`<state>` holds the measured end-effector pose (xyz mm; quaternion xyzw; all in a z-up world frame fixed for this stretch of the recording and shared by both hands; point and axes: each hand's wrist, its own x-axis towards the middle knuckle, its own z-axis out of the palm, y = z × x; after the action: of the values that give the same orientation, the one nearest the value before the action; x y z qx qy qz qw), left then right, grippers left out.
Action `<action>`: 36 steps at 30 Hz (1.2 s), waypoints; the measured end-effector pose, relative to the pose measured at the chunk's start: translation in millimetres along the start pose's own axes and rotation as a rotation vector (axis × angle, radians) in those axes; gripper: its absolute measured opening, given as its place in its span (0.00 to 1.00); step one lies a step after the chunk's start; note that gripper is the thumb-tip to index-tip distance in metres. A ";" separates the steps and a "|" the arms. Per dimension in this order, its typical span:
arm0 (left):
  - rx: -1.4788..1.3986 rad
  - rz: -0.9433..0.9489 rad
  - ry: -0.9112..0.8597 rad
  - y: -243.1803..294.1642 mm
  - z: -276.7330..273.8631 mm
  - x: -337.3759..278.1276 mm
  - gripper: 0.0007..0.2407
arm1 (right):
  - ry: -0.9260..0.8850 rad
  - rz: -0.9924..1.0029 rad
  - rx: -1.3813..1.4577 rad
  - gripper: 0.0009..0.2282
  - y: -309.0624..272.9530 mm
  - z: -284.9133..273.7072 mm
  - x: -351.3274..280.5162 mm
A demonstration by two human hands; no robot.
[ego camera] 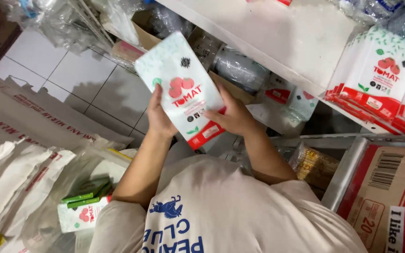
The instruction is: The person picks up a package of plastic bags from a shelf, rubs its surface, and places it into a plastic bin. They then handle another package of plastic bags, wiping and turning it over before returning it to the shelf.
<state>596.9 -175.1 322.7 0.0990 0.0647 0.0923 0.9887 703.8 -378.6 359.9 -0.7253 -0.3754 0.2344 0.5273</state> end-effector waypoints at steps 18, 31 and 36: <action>1.314 0.211 -0.300 80.0 140.3 387.9 0.10 | 0.510 -0.082 0.687 0.22 -33.8 -60.0 126.5; 2.083 0.790 -0.549 14.1 82.7 687.7 0.08 | 0.920 -0.120 -0.153 0.30 -15.8 -81.7 235.8; 1.825 0.362 -0.306 15.2 109.1 663.9 0.11 | 1.083 -0.072 -0.534 0.20 -14.2 -84.3 250.5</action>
<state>1257.3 -50.8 359.1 0.8546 -0.0351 0.1443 0.4977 914.0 -227.5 415.4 -0.8355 -0.1239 -0.2886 0.4508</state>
